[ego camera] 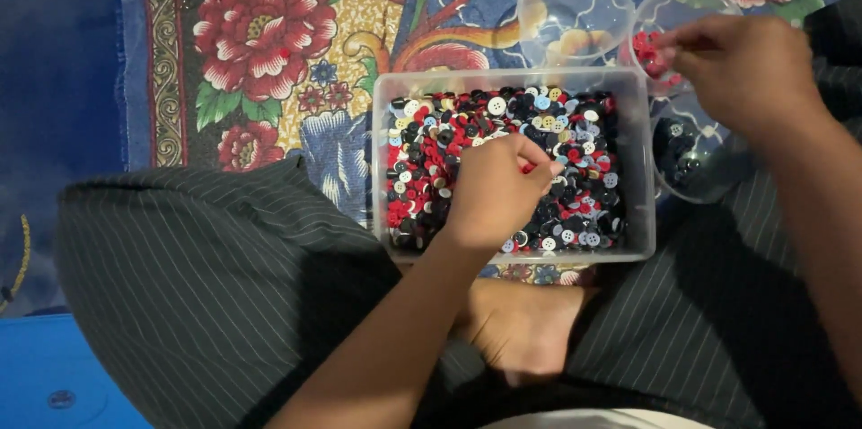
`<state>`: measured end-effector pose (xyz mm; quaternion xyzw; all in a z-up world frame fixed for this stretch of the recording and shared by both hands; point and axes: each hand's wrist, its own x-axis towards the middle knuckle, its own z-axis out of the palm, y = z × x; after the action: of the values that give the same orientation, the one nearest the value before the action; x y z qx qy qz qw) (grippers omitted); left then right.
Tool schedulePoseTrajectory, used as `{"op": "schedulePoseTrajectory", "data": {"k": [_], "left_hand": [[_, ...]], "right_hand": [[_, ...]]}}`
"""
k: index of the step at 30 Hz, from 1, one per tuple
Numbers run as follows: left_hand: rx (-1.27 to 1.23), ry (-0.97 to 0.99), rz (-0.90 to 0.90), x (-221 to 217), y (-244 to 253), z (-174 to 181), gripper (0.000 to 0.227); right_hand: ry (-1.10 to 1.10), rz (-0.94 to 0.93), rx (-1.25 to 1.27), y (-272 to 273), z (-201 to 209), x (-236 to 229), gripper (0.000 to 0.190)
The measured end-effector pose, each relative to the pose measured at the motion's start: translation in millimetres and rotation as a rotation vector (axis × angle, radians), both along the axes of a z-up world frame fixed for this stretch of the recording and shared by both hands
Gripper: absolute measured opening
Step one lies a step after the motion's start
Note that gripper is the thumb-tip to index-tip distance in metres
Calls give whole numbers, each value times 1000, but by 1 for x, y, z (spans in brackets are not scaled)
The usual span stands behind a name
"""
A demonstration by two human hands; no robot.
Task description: Sorting various colored buttons from a large plastic container into smaller separate containers while sitting on the floor.
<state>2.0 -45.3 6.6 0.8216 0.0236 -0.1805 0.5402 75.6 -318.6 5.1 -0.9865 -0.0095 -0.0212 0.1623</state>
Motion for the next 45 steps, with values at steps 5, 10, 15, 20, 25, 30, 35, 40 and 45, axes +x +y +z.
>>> {"op": "schedulePoseTrajectory", "data": {"k": [5,10,15,20,25,30,35,40,45], "left_hand": [[-21,-210,59,12,-25,0,14],[-24,-447,-11,54,-74,-7,11],[-9,-307,-46,94,-116,15,15],[2,-259,-30,112,-139,7,20],[-65,-282,13,103,-119,7,28],[-85,-457,80,81,-91,8,11],[-112,-432,51,41,-46,-2,9],[-70,-441,77,13,-9,-10,8],[8,-343,60,-1,12,-12,5]], "right_hand": [[-151,-103,268,-8,2,-21,15],[-283,-197,342,-5,4,-45,14],[-252,-217,343,-6,14,-60,13],[-189,-254,323,-1,28,-60,13],[-202,-196,214,-13,3,-37,12],[-159,42,-25,-20,-22,8,21],[71,27,-11,-7,-29,34,22],[181,14,-90,-1,-29,41,25],[196,-59,-137,3,-33,40,17]]}}
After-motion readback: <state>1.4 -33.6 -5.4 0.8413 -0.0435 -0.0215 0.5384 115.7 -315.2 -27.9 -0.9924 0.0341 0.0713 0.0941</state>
